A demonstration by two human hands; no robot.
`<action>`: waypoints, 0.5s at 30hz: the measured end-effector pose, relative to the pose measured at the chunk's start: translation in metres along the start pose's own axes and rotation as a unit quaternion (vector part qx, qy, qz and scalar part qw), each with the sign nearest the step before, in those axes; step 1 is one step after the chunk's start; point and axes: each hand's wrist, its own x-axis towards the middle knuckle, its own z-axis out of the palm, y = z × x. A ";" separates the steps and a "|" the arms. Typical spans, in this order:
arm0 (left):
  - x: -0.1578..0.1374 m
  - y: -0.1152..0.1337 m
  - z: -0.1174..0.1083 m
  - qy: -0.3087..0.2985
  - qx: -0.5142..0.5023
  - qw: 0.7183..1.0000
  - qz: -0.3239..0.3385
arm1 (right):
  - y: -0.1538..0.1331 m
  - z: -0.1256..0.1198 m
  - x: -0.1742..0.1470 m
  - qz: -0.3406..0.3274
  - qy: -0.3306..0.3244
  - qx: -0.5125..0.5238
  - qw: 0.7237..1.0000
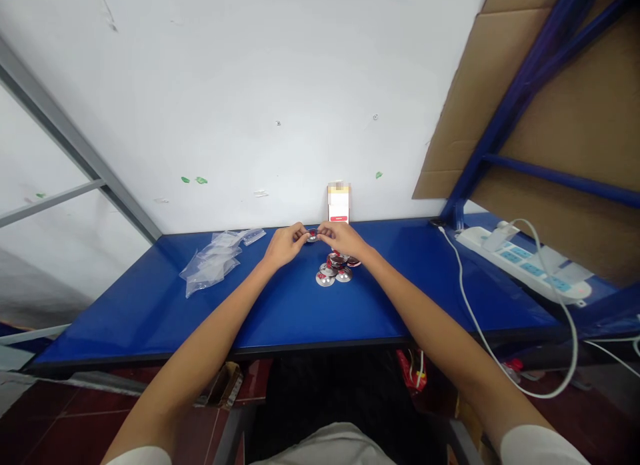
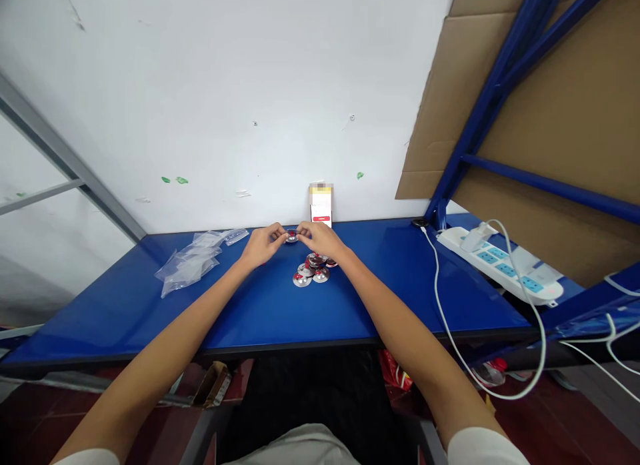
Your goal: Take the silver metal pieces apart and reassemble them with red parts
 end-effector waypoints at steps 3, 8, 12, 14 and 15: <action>0.001 0.000 -0.001 -0.004 -0.012 1.000 0.003 | 0.006 -0.001 0.002 0.013 -0.002 0.036 0.999; 0.002 -0.007 -0.014 -0.013 0.056 0.998 0.033 | 0.013 -0.023 -0.001 0.033 -0.069 -0.012 0.997; 0.003 -0.012 -0.018 -0.061 0.087 0.993 0.059 | 0.020 -0.040 -0.004 0.073 -0.106 -0.070 0.989; 0.002 -0.011 -0.014 -0.081 0.087 0.991 0.066 | 0.023 -0.043 -0.005 0.081 -0.131 -0.071 0.985; 0.002 -0.010 -0.011 -0.090 0.083 0.990 0.072 | 0.024 -0.043 -0.006 0.082 -0.142 -0.070 0.984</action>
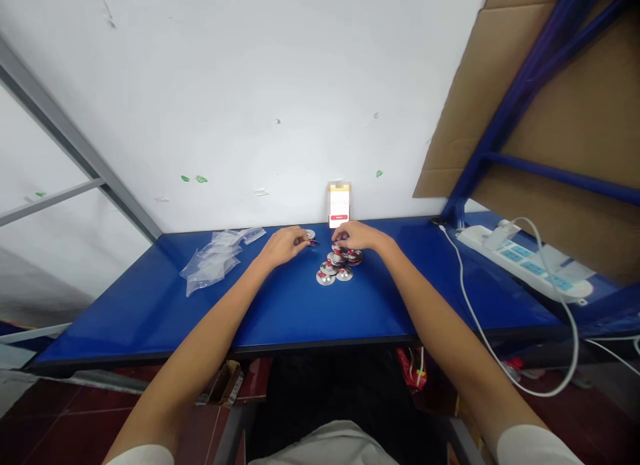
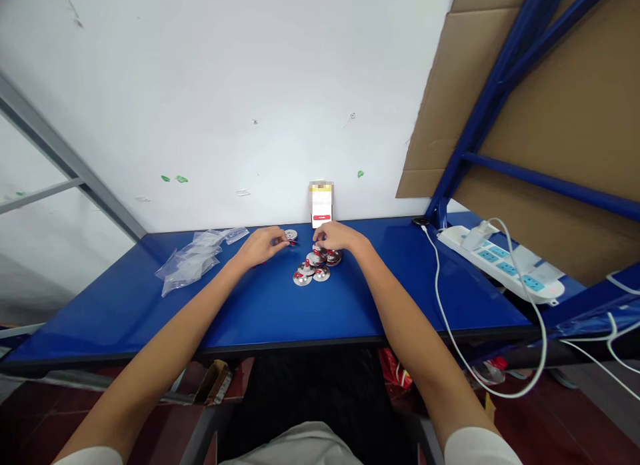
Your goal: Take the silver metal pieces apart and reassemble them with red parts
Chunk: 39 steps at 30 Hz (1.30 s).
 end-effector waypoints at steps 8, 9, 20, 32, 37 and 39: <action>0.001 0.007 0.013 -0.067 -0.054 0.996 0.039 | 0.003 0.002 0.001 -0.001 -0.029 0.020 0.999; 0.000 0.006 0.014 -0.070 -0.057 0.995 0.036 | 0.003 0.002 0.002 -0.002 -0.027 0.024 0.999; 0.000 0.013 0.010 -0.012 -0.009 0.999 0.033 | -0.025 0.018 0.007 -0.060 0.036 0.106 0.992; 0.003 0.016 0.007 0.085 -0.121 0.988 -0.054 | -0.036 0.035 0.014 -0.059 0.083 0.294 0.950; 0.002 0.019 0.009 0.136 -0.080 0.987 -0.023 | -0.041 0.046 0.020 0.026 0.104 0.374 0.921; -0.001 0.019 0.006 0.105 -0.023 0.994 0.027 | -0.043 0.050 0.021 0.053 0.112 0.393 0.911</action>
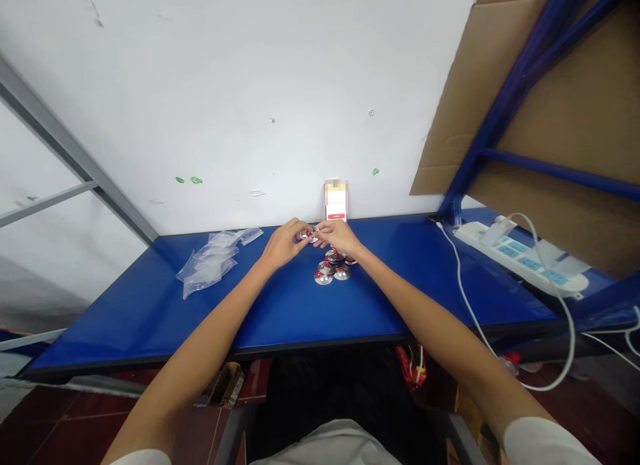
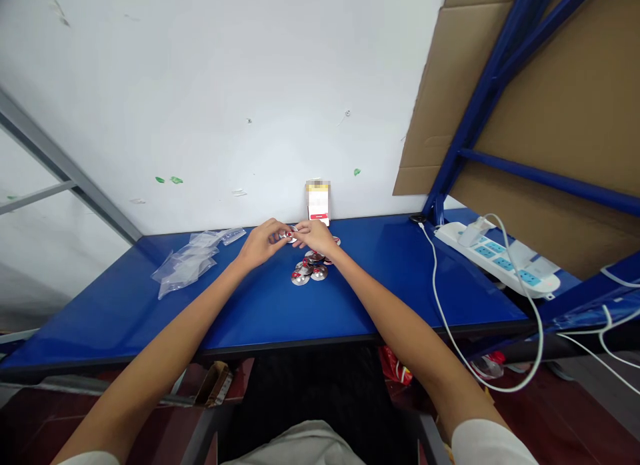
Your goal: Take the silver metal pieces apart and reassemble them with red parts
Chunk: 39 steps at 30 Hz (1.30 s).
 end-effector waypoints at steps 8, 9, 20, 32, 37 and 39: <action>0.003 0.002 0.002 -0.051 0.175 0.983 0.026 | -0.006 0.016 -0.004 0.012 0.043 -0.102 0.994; 0.005 0.001 0.001 -0.054 0.164 0.985 0.015 | -0.007 0.017 -0.005 0.008 0.068 -0.156 0.985; -0.001 -0.051 -0.094 -0.333 -0.175 0.903 -0.206 | -0.002 0.001 0.012 -0.022 0.130 -0.237 0.963; -0.003 -0.058 -0.088 -0.263 0.007 0.931 -0.254 | -0.011 0.012 0.062 0.028 0.033 -0.458 0.888; -0.006 -0.078 -0.071 -0.175 0.041 0.967 -0.179 | -0.009 0.005 0.050 -0.013 0.023 -0.441 0.897; -0.007 -0.082 -0.063 -0.154 0.046 0.974 -0.160 | -0.006 -0.003 0.042 -0.024 0.048 -0.409 0.911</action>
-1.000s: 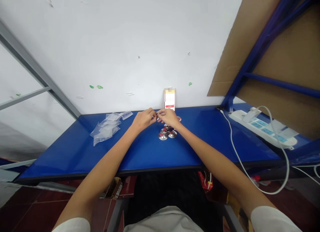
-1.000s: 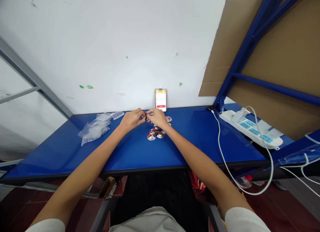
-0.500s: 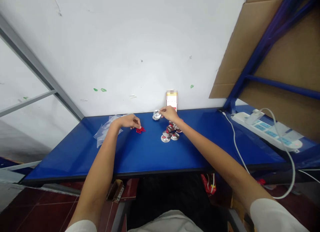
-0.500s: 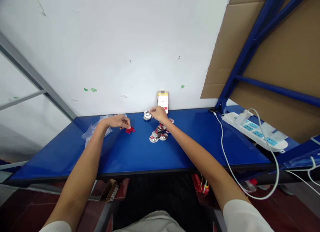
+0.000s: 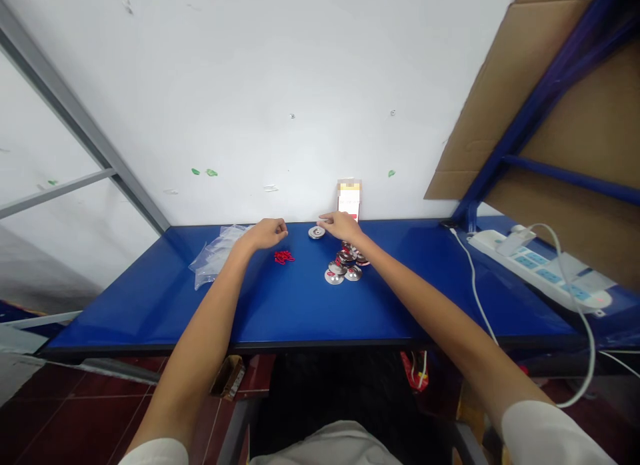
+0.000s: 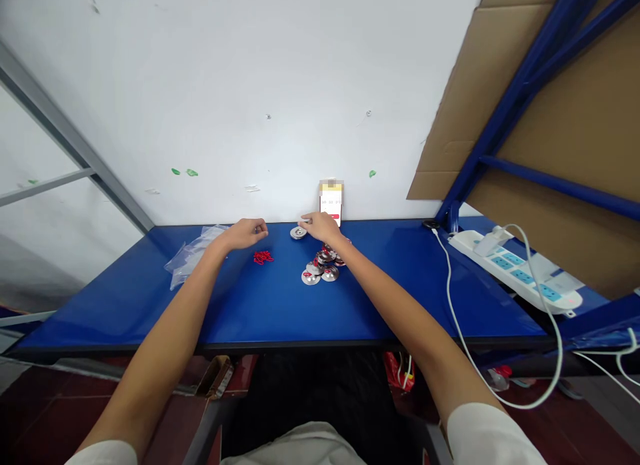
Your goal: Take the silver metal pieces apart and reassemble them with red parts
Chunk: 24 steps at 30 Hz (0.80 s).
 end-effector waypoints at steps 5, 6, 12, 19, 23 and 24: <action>0.005 0.019 0.015 0.010 0.019 0.999 0.041 | 0.021 -0.003 -0.013 0.019 -0.029 0.115 0.993; 0.006 0.025 0.017 0.015 0.024 0.998 0.047 | 0.023 -0.002 -0.014 0.018 -0.034 0.122 0.992; 0.006 0.052 0.034 0.051 0.028 0.994 0.093 | 0.021 -0.013 -0.018 -0.023 -0.011 0.090 0.996; 0.005 0.074 0.057 0.032 0.000 0.989 0.148 | 0.041 -0.053 -0.042 -0.089 -0.079 0.036 0.992; 0.006 0.081 0.064 0.016 -0.016 0.983 0.183 | 0.050 -0.057 -0.051 -0.109 -0.129 -0.018 0.985; 0.006 0.081 0.064 0.015 -0.018 0.983 0.184 | 0.050 -0.057 -0.051 -0.111 -0.132 -0.022 0.985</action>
